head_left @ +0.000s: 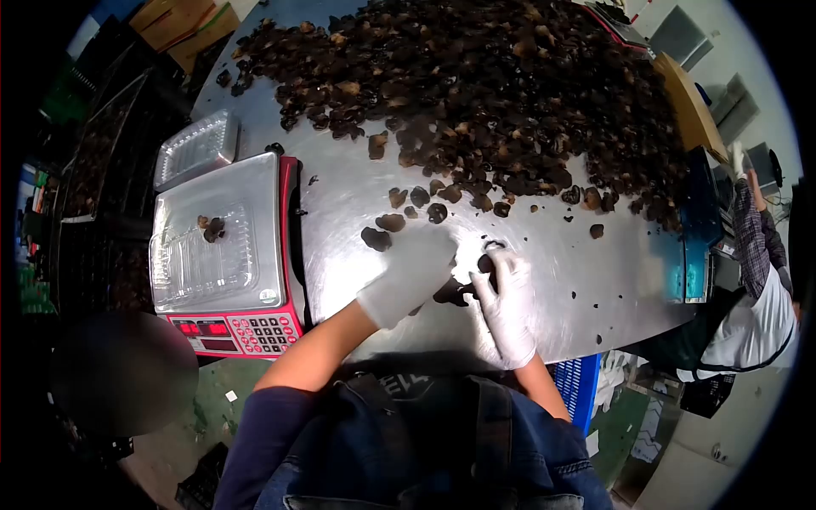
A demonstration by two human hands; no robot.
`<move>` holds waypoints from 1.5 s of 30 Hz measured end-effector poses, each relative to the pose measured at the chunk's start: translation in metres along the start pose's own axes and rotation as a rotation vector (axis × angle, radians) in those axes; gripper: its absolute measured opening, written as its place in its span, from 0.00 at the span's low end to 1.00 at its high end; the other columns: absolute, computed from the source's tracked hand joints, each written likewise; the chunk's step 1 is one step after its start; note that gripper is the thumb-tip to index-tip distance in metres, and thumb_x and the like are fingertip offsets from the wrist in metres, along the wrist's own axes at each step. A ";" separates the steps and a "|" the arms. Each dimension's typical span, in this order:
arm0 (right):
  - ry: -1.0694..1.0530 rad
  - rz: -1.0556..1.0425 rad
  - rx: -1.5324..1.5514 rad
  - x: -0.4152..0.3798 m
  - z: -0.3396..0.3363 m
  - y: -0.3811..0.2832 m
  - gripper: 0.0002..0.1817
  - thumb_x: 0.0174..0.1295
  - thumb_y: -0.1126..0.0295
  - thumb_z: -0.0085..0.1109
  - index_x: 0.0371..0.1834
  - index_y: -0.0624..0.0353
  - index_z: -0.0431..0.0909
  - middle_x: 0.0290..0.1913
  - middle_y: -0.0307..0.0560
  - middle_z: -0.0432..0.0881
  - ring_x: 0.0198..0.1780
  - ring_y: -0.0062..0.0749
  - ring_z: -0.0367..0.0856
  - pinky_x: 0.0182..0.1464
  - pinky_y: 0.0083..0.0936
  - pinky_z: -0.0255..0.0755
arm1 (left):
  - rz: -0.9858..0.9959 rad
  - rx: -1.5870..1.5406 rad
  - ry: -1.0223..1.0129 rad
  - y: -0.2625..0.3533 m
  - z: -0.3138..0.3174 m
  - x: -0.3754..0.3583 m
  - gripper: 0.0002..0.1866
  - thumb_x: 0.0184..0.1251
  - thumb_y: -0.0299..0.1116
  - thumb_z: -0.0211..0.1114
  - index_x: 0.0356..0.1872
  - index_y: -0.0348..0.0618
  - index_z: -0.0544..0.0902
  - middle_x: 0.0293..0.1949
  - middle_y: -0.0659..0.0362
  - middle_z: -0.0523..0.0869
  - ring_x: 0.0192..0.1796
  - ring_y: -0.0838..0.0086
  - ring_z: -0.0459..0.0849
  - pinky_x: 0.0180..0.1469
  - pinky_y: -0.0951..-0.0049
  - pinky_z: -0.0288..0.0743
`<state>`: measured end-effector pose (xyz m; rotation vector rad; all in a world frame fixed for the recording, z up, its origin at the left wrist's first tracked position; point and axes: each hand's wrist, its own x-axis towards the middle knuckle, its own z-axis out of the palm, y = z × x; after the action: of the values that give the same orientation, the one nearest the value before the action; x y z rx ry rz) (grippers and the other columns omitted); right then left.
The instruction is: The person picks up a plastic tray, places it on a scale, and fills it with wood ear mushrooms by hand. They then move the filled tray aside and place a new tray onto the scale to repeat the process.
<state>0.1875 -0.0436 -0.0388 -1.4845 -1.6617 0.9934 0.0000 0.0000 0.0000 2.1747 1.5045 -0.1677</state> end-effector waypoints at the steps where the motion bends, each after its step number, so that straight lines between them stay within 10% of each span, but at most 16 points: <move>1: 0.011 -0.260 -0.343 0.000 0.008 -0.007 0.26 0.52 0.73 0.70 0.56 0.60 0.75 0.54 0.52 0.76 0.54 0.48 0.74 0.61 0.36 0.69 | 0.058 -0.086 0.090 -0.006 -0.001 -0.014 0.22 0.57 0.35 0.65 0.55 0.45 0.81 0.55 0.48 0.80 0.60 0.56 0.76 0.65 0.60 0.68; 3: -0.198 -0.309 -0.315 -0.014 0.008 -0.033 0.28 0.50 0.74 0.70 0.58 0.61 0.74 0.56 0.53 0.76 0.58 0.50 0.73 0.62 0.38 0.68 | 0.118 -0.219 0.164 -0.013 0.013 -0.037 0.21 0.57 0.33 0.64 0.54 0.42 0.81 0.55 0.50 0.79 0.59 0.55 0.75 0.65 0.59 0.69; 5: -0.017 -0.524 -0.306 0.003 0.016 -0.041 0.18 0.55 0.72 0.67 0.50 0.59 0.79 0.41 0.49 0.82 0.42 0.50 0.81 0.45 0.39 0.75 | 0.110 -0.245 0.411 -0.029 0.021 -0.049 0.20 0.57 0.30 0.64 0.52 0.40 0.81 0.55 0.52 0.79 0.60 0.55 0.75 0.65 0.59 0.69; 9: 0.153 -0.237 -0.192 0.042 0.003 -0.018 0.08 0.59 0.74 0.63 0.42 0.58 0.84 0.41 0.51 0.85 0.42 0.46 0.83 0.46 0.37 0.77 | 0.057 -0.356 0.486 -0.043 0.015 -0.053 0.19 0.57 0.27 0.63 0.52 0.42 0.82 0.52 0.50 0.81 0.56 0.53 0.77 0.62 0.58 0.71; 16: 0.227 -0.624 -0.467 0.105 0.005 0.010 0.12 0.58 0.80 0.60 0.44 0.58 0.84 0.46 0.51 0.85 0.47 0.47 0.83 0.51 0.35 0.78 | 0.072 -0.053 0.868 -0.039 0.021 0.029 0.14 0.58 0.30 0.65 0.46 0.42 0.84 0.56 0.50 0.80 0.61 0.56 0.76 0.60 0.60 0.71; 23: 0.189 -0.341 -0.706 0.138 -0.016 0.025 0.30 0.47 0.65 0.75 0.59 0.49 0.80 0.54 0.47 0.79 0.54 0.42 0.77 0.54 0.36 0.74 | 0.095 0.080 0.652 -0.042 0.024 0.021 0.11 0.51 0.31 0.69 0.38 0.43 0.85 0.58 0.51 0.79 0.67 0.54 0.71 0.64 0.56 0.68; 29: 0.088 -0.401 -0.656 0.152 -0.009 0.012 0.13 0.49 0.71 0.68 0.40 0.52 0.86 0.40 0.45 0.81 0.42 0.41 0.80 0.44 0.35 0.75 | 0.008 -0.163 0.605 -0.050 0.007 -0.033 0.12 0.52 0.28 0.68 0.39 0.41 0.84 0.55 0.50 0.80 0.61 0.53 0.75 0.62 0.60 0.72; 35: -0.157 -0.409 -0.322 0.095 0.013 -0.032 0.18 0.53 0.69 0.68 0.49 0.52 0.84 0.46 0.47 0.83 0.47 0.43 0.82 0.51 0.34 0.76 | -0.153 -0.474 0.817 -0.056 0.009 -0.012 0.17 0.61 0.25 0.63 0.52 0.35 0.81 0.54 0.46 0.81 0.60 0.53 0.76 0.63 0.60 0.70; 45: 0.186 -0.383 -0.512 0.063 -0.022 0.026 0.14 0.58 0.75 0.61 0.48 0.56 0.83 0.48 0.50 0.84 0.51 0.46 0.81 0.53 0.36 0.75 | -0.088 -0.285 0.711 -0.044 0.012 0.063 0.24 0.56 0.45 0.71 0.53 0.45 0.84 0.51 0.51 0.81 0.57 0.59 0.76 0.58 0.62 0.72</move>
<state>0.2120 0.0225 -0.0517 -1.4277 -2.0495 0.2207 -0.0134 0.0603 -0.0473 2.0238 1.8387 0.8228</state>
